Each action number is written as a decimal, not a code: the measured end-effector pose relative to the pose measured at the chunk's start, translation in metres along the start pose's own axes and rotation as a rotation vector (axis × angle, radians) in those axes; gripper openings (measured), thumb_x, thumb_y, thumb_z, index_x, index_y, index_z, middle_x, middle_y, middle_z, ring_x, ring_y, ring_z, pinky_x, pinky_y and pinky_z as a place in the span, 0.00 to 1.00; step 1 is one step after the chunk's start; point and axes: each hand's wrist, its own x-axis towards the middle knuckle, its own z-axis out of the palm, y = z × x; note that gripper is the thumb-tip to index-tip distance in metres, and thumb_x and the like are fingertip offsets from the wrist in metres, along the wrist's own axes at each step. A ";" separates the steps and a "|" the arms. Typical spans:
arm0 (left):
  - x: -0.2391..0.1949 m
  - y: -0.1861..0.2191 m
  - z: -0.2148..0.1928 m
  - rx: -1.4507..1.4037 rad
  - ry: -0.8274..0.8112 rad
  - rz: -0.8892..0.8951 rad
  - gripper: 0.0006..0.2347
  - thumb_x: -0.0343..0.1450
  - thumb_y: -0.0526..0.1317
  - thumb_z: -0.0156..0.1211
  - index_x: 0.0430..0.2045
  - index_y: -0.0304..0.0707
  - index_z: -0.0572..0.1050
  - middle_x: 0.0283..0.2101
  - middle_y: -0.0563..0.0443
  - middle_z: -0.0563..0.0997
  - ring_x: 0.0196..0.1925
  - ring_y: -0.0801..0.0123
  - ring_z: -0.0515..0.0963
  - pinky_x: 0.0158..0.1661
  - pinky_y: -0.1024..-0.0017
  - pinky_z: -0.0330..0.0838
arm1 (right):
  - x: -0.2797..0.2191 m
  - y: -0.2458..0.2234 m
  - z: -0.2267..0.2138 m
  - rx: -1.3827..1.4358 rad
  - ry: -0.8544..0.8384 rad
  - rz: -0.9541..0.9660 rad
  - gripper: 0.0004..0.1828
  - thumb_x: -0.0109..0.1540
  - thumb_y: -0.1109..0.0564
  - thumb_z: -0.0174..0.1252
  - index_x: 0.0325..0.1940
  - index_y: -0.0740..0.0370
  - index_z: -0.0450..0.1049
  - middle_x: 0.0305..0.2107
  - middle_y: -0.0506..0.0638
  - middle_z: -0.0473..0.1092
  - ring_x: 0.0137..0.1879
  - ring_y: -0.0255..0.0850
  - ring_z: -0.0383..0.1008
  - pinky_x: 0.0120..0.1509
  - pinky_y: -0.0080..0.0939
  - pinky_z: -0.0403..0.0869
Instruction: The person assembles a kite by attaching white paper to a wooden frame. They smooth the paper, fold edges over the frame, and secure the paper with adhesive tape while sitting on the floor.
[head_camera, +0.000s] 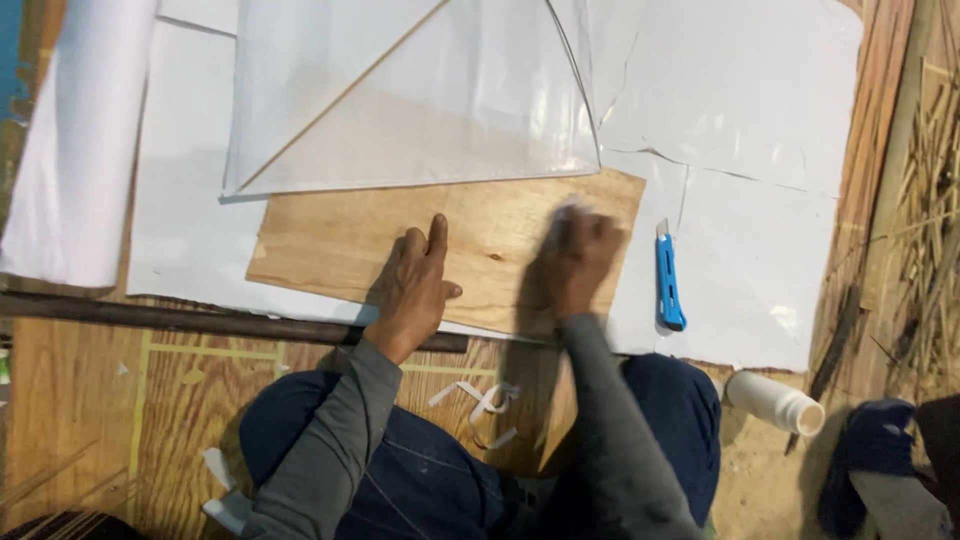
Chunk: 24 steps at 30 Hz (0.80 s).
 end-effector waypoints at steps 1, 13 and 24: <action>0.001 0.003 -0.006 0.005 0.002 -0.005 0.40 0.71 0.38 0.67 0.75 0.28 0.46 0.47 0.30 0.63 0.41 0.46 0.66 0.38 0.56 0.64 | -0.006 -0.033 0.003 0.008 -0.001 0.002 0.09 0.59 0.56 0.62 0.43 0.47 0.79 0.34 0.50 0.62 0.38 0.53 0.66 0.45 0.51 0.64; -0.011 -0.046 -0.014 0.045 0.166 -0.154 0.35 0.73 0.33 0.60 0.75 0.30 0.47 0.49 0.32 0.69 0.49 0.41 0.75 0.42 0.55 0.75 | 0.013 0.038 -0.011 0.098 -0.147 -0.082 0.10 0.60 0.59 0.70 0.45 0.54 0.80 0.39 0.50 0.64 0.47 0.53 0.67 0.54 0.52 0.66; -0.005 -0.106 -0.008 -0.025 0.132 -0.233 0.37 0.74 0.28 0.57 0.75 0.27 0.39 0.62 0.20 0.64 0.62 0.31 0.70 0.48 0.50 0.79 | -0.080 -0.169 -0.022 0.411 -0.429 -0.334 0.16 0.61 0.57 0.55 0.53 0.59 0.72 0.40 0.53 0.62 0.46 0.53 0.65 0.51 0.46 0.68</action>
